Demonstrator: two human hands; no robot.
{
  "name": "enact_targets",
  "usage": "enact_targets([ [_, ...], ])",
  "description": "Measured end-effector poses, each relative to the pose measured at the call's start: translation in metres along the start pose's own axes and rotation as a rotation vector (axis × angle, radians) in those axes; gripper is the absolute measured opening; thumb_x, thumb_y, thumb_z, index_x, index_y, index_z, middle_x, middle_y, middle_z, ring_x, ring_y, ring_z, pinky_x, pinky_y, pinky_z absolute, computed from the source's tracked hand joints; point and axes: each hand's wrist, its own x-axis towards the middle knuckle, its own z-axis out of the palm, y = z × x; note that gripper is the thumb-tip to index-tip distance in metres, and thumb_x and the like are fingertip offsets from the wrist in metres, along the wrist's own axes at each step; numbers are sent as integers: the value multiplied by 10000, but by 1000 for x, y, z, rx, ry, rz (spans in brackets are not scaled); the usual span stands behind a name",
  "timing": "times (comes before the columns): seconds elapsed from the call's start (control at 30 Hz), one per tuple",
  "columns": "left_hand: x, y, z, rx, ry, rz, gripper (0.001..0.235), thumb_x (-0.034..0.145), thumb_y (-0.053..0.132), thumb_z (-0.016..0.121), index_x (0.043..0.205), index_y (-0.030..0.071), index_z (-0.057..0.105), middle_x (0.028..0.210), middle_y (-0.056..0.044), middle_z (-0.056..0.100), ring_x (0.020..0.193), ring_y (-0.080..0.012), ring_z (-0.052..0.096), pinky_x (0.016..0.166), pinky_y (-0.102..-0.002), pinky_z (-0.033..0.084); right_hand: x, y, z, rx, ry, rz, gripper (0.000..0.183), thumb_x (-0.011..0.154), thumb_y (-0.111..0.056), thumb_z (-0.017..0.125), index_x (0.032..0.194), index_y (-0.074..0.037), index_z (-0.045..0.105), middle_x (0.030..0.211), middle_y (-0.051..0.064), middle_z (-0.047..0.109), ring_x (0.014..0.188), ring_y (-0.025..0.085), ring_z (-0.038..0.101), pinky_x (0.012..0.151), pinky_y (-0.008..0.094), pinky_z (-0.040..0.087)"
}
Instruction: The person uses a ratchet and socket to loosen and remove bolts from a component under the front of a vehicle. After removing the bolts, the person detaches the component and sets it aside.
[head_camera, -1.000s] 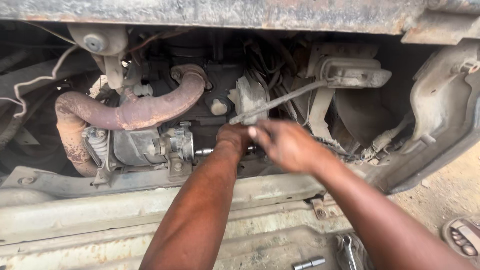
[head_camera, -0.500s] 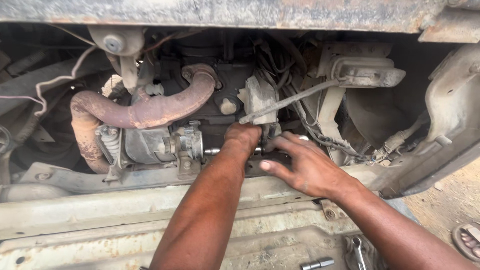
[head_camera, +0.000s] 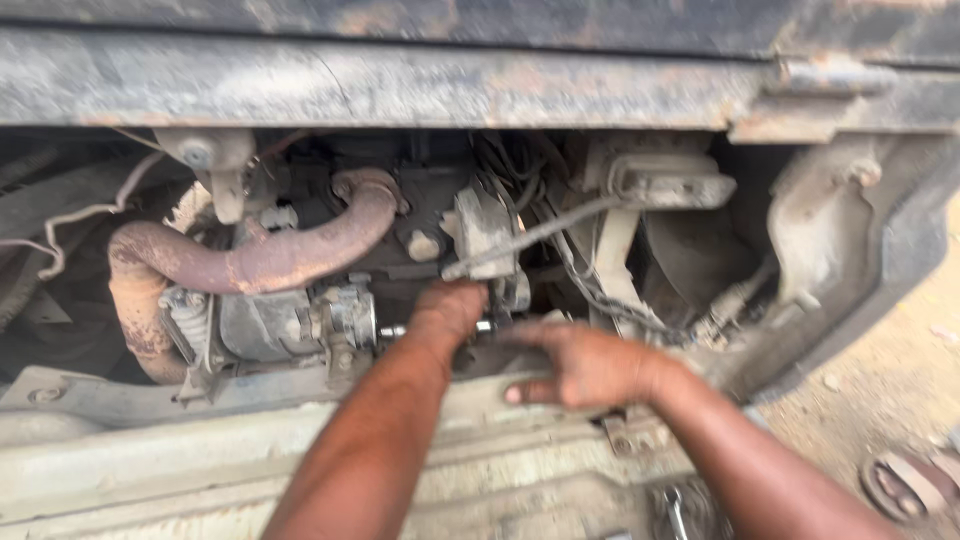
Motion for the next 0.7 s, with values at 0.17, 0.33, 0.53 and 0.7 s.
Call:
enact_targets([
  [0.17, -15, -4, -15, -24, -49, 18, 352, 814, 142, 826, 1150, 94, 736, 1236, -151, 702, 1154, -321, 684, 971, -416, 566, 3, 25, -3, 194, 165, 102, 728, 794, -535, 712, 1436, -215, 590, 1301, 99, 691, 1182, 271, 703, 1023, 416, 555],
  [0.33, -25, 2, -21, -65, -92, -25, 340, 827, 137, 806, 1157, 89, 741, 1219, -157, 724, 1130, -332, 704, 952, -418, 589, 5, 30, 7, -106, 4, 212, 520, 929, -566, 598, 1311, -223, 677, 1301, 83, 697, 1226, 266, 655, 1061, 441, 511],
  [0.53, -29, 2, -32, -100, -125, 26, 367, 810, 192, 841, 1152, 97, 745, 1205, -142, 729, 1129, -312, 701, 975, -410, 565, 15, 27, 5, -29, 81, 354, 503, 930, -445, 575, 1383, -227, 578, 1254, 136, 708, 1200, 302, 668, 1070, 457, 507],
  [0.7, -36, 11, -34, -144, -171, -6, 352, 847, 175, 805, 1182, 105, 722, 1212, -130, 724, 1144, -297, 696, 990, -422, 554, 19, 31, 13, 32, 148, 340, 515, 886, -335, 599, 1389, -226, 606, 1363, 108, 622, 1263, 281, 590, 1069, 484, 456],
])
